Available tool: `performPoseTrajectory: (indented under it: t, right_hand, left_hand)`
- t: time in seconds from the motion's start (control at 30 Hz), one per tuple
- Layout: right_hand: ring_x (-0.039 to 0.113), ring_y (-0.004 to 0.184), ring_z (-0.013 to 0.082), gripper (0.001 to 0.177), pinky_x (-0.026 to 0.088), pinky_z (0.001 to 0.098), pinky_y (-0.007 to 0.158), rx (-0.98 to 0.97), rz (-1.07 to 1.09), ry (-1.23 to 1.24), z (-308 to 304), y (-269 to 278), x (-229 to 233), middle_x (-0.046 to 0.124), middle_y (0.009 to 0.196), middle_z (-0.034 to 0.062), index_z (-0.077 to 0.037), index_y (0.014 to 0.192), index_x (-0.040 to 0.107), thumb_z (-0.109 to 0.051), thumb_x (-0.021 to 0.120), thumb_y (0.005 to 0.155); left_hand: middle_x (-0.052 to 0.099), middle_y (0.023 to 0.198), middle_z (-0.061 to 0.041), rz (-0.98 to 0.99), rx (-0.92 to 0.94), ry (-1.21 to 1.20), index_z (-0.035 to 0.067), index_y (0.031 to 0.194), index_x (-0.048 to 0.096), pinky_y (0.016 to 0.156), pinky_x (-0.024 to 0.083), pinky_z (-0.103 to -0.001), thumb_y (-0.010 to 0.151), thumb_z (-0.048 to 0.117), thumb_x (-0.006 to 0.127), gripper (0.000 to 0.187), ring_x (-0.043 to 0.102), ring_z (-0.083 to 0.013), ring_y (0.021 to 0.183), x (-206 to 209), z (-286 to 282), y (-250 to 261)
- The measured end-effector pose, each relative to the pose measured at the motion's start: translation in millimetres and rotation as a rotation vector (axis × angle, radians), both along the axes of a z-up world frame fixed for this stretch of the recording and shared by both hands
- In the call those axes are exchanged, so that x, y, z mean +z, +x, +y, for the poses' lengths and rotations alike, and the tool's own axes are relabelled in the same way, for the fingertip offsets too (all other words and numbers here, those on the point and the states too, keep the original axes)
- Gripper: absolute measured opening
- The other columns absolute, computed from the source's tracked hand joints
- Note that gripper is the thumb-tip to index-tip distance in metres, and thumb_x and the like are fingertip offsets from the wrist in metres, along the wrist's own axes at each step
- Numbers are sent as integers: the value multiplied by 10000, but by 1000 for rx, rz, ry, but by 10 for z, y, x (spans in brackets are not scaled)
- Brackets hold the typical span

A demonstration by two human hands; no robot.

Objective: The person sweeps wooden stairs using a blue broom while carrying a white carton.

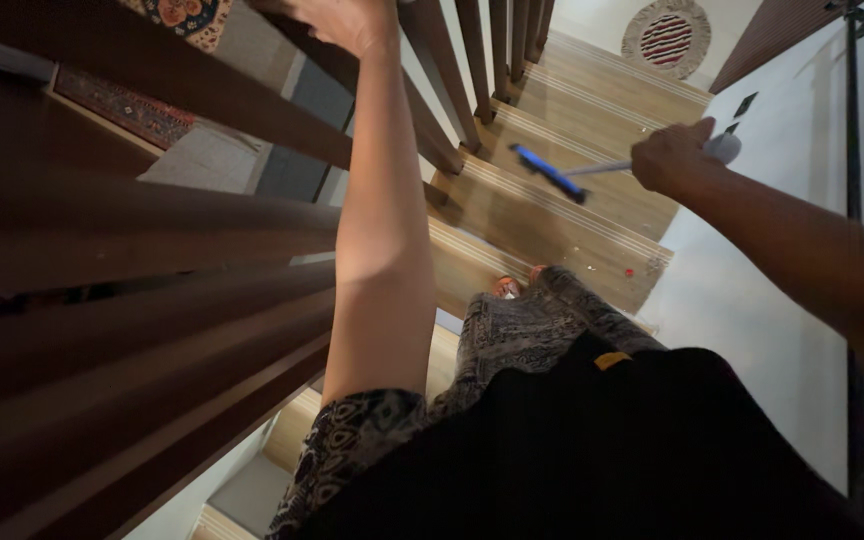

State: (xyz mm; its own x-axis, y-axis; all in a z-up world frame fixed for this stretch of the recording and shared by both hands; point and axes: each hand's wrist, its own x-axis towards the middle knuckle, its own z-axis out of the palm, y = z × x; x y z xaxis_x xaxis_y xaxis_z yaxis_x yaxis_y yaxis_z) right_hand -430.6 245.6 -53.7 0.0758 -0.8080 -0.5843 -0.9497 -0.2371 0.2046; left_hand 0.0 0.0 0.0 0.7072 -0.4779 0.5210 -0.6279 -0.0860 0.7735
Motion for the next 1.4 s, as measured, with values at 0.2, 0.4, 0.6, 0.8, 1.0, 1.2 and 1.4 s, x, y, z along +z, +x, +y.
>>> performPoseTrajectory:
  t: [0.2, 0.4, 0.6, 0.8, 1.0, 1.2, 1.4]
  right_hand:
    - [736, 974, 416, 275, 375, 796, 870, 172, -76, -138, -204, 597, -37, 762, 1041, 181, -104, 1059, 798, -232, 566, 985]
    - [746, 930, 367, 240, 354, 789, 938, 170, -113, -219, -377, 1346, -908, 772, 950, 128, -118, 1025, 804, -231, 594, 999]
    - [736, 1001, 357, 242, 416, 676, 837, 23, -62, -25, -425, 1628, -1667, 783, 1109, 119, -143, 1091, 799, -160, 728, 859]
    - [632, 1201, 475, 324, 352, 790, 936, -135, 46, 129, -183, 600, -1652, 691, 1303, 193, -92, 1229, 744, -233, 669, 947]
    - [693, 1183, 430, 338, 263, 787, 1128, -227, 168, 236, 226, -580, -971, 744, 1233, 232, -153, 1295, 736, -260, 678, 979]
    - [704, 1100, 408, 305, 363, 759, 1023, -222, 116, 193, 159, -469, -31, 747, 1162, 176, -157, 1241, 764, -186, 676, 951]
    - [729, 1039, 339, 224, 388, 765, 1024, -140, 24, 217, 183, 166, 35, 784, 1068, 135, -139, 1140, 749, -251, 611, 1003]
  left_hand:
    - [587, 1176, -223, -47, -50, 125, -51, 1127, 551, 816, 595, -449, 797, 264, 746, 496, 691, -345, 993, 235, 239, 84]
    - [493, 1294, -327, -295, -32, 35, 128, 988, 732, 975, 514, -474, 740, 329, 862, 345, 587, -490, 1121, 813, 648, 119]
    - [570, 1291, -309, -140, -251, 45, 175, 1204, 776, 1211, 357, -480, 746, 238, 953, 495, 589, -390, 1225, 829, 838, 273]
    - [829, 1027, -99, 80, -644, -177, 67, 1197, 753, 877, 609, -349, 827, 34, 877, 392, 788, -195, 912, 782, 864, 377]
    - [831, 1012, -87, 45, -610, -286, 44, 1132, 777, 827, 619, -316, 789, 2, 877, 360, 790, -179, 897, 740, 826, 366]
    - [823, 997, -88, 8, -679, -347, 18, 1075, 773, 805, 605, -329, 820, 21, 871, 274, 760, -165, 881, 731, 786, 464]
    - [811, 836, -71, 160, -760, -305, 17, 992, 796, 668, 565, -314, 823, 43, 894, 197, 685, -133, 707, 717, 788, 457]
